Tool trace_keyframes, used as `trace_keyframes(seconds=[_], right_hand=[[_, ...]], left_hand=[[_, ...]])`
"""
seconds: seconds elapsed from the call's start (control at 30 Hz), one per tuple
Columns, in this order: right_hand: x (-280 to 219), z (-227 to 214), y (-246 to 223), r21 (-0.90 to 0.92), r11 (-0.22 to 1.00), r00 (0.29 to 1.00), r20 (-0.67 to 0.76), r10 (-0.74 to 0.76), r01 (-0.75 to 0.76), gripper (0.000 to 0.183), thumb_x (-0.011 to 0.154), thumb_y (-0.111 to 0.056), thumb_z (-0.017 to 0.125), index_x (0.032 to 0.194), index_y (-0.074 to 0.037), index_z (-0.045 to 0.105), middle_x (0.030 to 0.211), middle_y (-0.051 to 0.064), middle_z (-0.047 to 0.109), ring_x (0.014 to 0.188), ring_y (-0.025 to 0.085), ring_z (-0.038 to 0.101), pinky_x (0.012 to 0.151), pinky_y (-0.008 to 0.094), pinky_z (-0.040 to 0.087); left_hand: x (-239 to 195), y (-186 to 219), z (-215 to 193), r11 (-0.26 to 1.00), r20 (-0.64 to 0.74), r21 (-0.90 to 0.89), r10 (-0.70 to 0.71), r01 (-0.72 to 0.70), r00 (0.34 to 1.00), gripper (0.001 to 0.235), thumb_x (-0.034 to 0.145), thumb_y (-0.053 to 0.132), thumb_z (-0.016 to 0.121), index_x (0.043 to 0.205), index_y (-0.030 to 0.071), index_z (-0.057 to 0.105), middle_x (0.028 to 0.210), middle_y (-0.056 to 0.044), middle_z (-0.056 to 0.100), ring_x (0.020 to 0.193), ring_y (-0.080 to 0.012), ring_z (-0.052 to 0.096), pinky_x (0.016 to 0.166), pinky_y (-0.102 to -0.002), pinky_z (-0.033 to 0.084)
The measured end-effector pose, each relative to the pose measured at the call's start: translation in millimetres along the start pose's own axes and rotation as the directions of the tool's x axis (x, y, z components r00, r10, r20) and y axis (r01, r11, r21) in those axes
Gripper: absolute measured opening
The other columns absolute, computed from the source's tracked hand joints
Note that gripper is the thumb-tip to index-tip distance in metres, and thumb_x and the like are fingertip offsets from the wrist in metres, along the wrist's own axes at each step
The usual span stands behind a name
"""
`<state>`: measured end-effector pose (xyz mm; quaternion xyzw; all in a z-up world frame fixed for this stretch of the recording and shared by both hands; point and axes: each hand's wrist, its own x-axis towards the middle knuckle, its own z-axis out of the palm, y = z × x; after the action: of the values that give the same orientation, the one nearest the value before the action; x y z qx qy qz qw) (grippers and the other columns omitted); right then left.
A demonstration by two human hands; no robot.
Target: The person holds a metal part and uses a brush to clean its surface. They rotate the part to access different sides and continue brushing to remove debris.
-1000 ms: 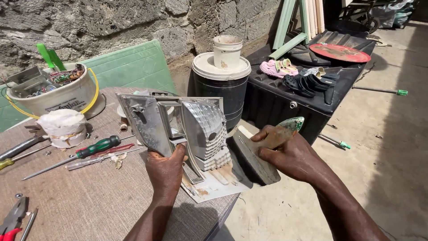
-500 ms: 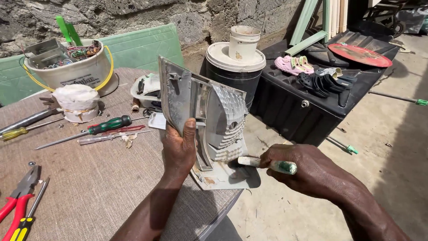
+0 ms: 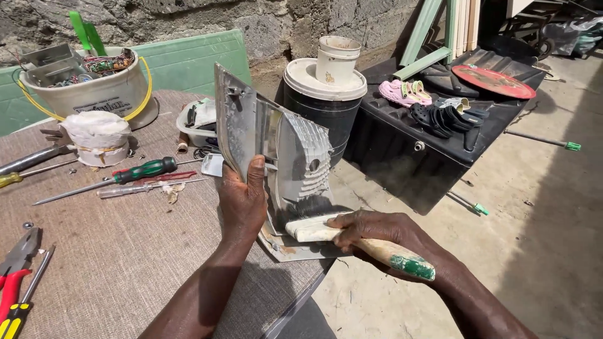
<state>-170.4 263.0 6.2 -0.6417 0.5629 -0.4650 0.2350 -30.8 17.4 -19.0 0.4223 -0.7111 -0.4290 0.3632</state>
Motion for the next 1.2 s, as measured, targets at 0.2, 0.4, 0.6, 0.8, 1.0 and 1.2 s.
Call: trace_keyframes(seconds=[0.2, 0.4, 0.6, 0.8, 1.0, 1.2], right_hand=[[-34, -47, 30, -0.552, 0.823, 0.911, -0.396, -0.120, -0.131, 0.006, 0.089, -0.018, 0.081, 0.094, -0.017, 0.081, 0.120, 0.005, 0.084, 0.096, 0.017, 0.084, 0.081, 0.031, 0.064], [-1, 36, 9, 0.356, 0.928, 0.987, -0.149, -0.064, 0.114, 0.020, 0.099, 0.001, 0.068, 0.114, 0.008, 0.079, 0.141, 0.022, 0.068, 0.106, 0.032, 0.074, 0.082, 0.045, 0.062], [-35, -47, 35, -0.239, 0.970, 0.907, -0.416, -0.060, -0.045, 0.012, 0.090, -0.002, 0.075, 0.091, -0.012, 0.082, 0.131, 0.012, 0.080, 0.117, 0.024, 0.080, 0.095, 0.036, 0.063], [19, 3, 22, 0.007, 0.968, 0.957, -0.155, -0.246, 0.250, 0.009, 0.102, -0.014, 0.070, 0.104, -0.013, 0.079, 0.134, 0.012, 0.076, 0.134, 0.033, 0.071, 0.111, 0.050, 0.059], [-27, -32, 64, -0.062, 0.988, 0.896, -0.433, 0.100, -0.141, 0.015, 0.087, 0.001, 0.079, 0.084, -0.013, 0.082, 0.125, 0.009, 0.084, 0.110, 0.022, 0.080, 0.087, 0.035, 0.063], [12, 26, 23, 0.001, 0.992, 0.962, -0.245, -0.123, 0.127, 0.013, 0.094, -0.003, 0.076, 0.101, -0.011, 0.083, 0.135, 0.012, 0.077, 0.124, 0.029, 0.077, 0.088, 0.036, 0.067]], left_hand=[[5, 8, -10, 0.990, -0.007, 0.033, -0.134, 0.134, 0.991, 0.109, 0.083, 0.082, 0.035, 0.164, 0.010, 0.035, 0.112, -0.014, 0.079, 0.100, -0.0366, 0.078, 0.078, -0.055, 0.060], [7, -2, -9, 0.997, -0.073, -0.059, 0.048, -0.052, 0.996, 0.089, 0.092, 0.070, 0.046, 0.156, 0.009, 0.044, 0.097, -0.008, 0.071, 0.059, -0.0195, 0.076, 0.047, -0.039, 0.062], [15, 6, -14, 0.995, 0.012, 0.039, -0.092, 0.092, 0.996, 0.104, 0.084, 0.079, 0.037, 0.161, 0.008, 0.038, 0.072, -0.007, 0.071, 0.065, -0.0239, 0.078, 0.054, -0.045, 0.061], [9, 10, -19, 0.996, 0.002, -0.082, -0.020, 0.020, 1.000, 0.092, 0.090, 0.069, 0.047, 0.162, 0.011, 0.039, 0.068, -0.007, 0.067, 0.051, -0.0215, 0.071, 0.047, -0.039, 0.063], [31, -21, -6, 0.990, -0.006, 0.088, -0.110, 0.110, 0.994, 0.123, 0.083, 0.083, 0.034, 0.170, -0.002, 0.014, 0.059, -0.006, 0.067, 0.048, -0.0127, 0.066, 0.032, -0.033, 0.046], [17, -13, -10, 0.999, -0.075, 0.025, -0.041, 0.044, 0.996, 0.117, 0.091, 0.078, 0.039, 0.167, -0.008, 0.019, 0.051, 0.002, 0.040, 0.043, -0.0122, 0.051, 0.032, -0.035, 0.042]])
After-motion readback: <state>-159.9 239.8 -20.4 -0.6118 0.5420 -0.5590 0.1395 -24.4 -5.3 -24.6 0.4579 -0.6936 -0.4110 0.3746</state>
